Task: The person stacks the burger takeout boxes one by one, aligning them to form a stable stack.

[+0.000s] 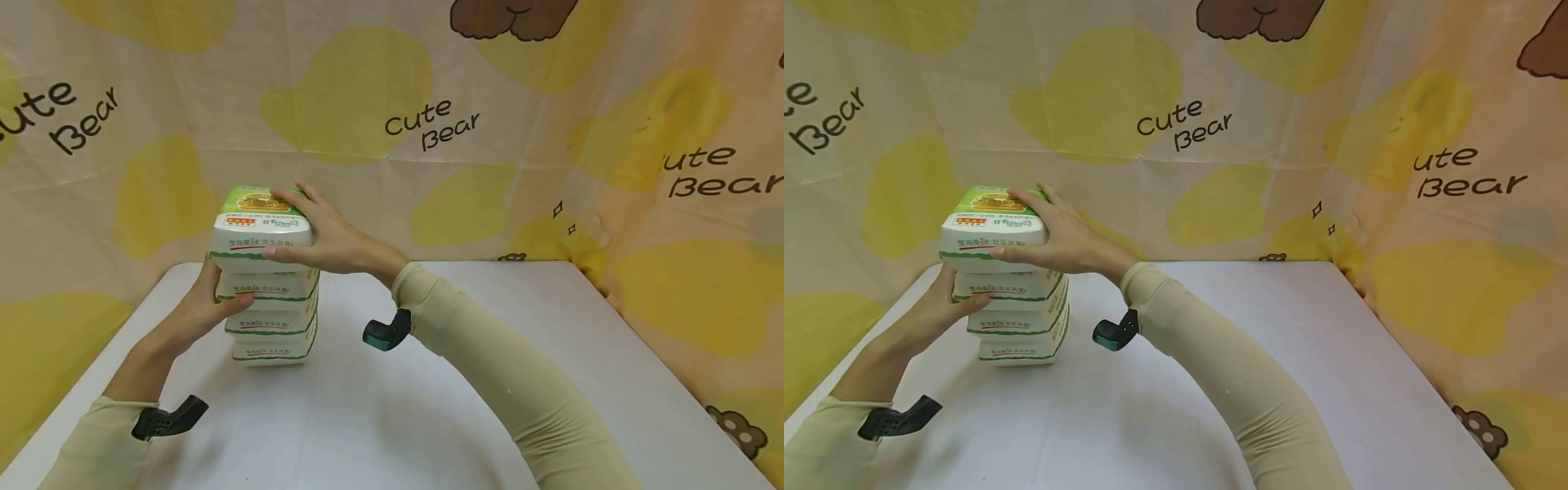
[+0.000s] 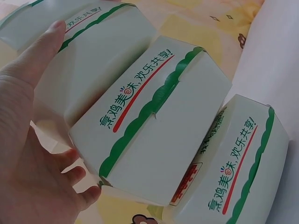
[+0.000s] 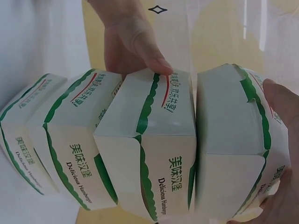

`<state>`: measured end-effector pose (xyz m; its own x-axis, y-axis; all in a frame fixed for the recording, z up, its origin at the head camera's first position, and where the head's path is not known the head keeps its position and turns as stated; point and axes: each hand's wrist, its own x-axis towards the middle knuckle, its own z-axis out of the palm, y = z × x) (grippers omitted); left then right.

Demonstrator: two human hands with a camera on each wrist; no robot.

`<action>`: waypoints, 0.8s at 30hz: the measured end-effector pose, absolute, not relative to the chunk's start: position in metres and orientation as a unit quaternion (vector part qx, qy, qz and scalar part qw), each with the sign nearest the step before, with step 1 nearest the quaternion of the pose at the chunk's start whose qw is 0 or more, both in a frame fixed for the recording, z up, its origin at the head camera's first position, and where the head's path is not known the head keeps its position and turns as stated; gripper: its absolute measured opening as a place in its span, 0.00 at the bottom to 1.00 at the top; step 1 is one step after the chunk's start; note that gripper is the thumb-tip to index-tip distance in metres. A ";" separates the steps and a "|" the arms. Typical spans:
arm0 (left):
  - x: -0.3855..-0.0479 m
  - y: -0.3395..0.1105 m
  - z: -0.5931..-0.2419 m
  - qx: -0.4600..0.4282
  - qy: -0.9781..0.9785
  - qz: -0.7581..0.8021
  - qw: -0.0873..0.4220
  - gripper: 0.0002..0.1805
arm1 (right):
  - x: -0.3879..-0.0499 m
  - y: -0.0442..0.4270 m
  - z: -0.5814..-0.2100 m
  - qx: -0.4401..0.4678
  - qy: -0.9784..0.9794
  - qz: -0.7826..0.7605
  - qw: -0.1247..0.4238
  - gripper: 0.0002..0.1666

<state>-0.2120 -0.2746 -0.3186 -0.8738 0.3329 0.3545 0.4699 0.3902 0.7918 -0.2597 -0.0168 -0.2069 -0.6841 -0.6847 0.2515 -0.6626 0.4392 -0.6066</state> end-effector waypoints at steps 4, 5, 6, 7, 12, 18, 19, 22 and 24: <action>-0.212 -0.274 -0.318 -0.241 -0.832 -0.495 0.069 0.54 | -0.260 -0.015 -0.207 -0.397 0.846 -0.356 0.020 0.54; -0.212 -0.274 -0.318 -0.240 -0.833 -0.494 0.069 0.55 | -0.260 -0.015 -0.207 -0.397 0.845 -0.357 0.021 0.54; -0.212 -0.274 -0.317 -0.241 -0.832 -0.496 0.069 0.57 | -0.260 -0.014 -0.207 -0.397 0.845 -0.358 0.021 0.54; -0.212 -0.274 -0.317 -0.240 -0.831 -0.497 0.068 0.58 | -0.260 -0.014 -0.207 -0.397 0.844 -0.360 0.021 0.54; -0.212 -0.273 -0.316 -0.241 -0.823 -0.510 0.065 0.59 | -0.259 -0.012 -0.207 -0.400 0.840 -0.367 0.016 0.53; -0.212 -0.273 -0.315 -0.243 -0.821 -0.512 0.063 0.58 | -0.260 -0.011 -0.207 -0.396 0.841 -0.369 0.009 0.53; -0.213 -0.273 -0.315 -0.244 -0.819 -0.515 0.061 0.58 | -0.260 -0.010 -0.207 -0.395 0.841 -0.370 0.009 0.53; -0.213 -0.273 -0.315 -0.248 -0.812 -0.525 0.059 0.58 | -0.261 -0.009 -0.207 -0.393 0.842 -0.370 0.006 0.53; -0.213 -0.273 -0.315 -0.252 -0.809 -0.528 0.059 0.58 | -0.262 -0.009 -0.207 -0.392 0.842 -0.370 0.005 0.53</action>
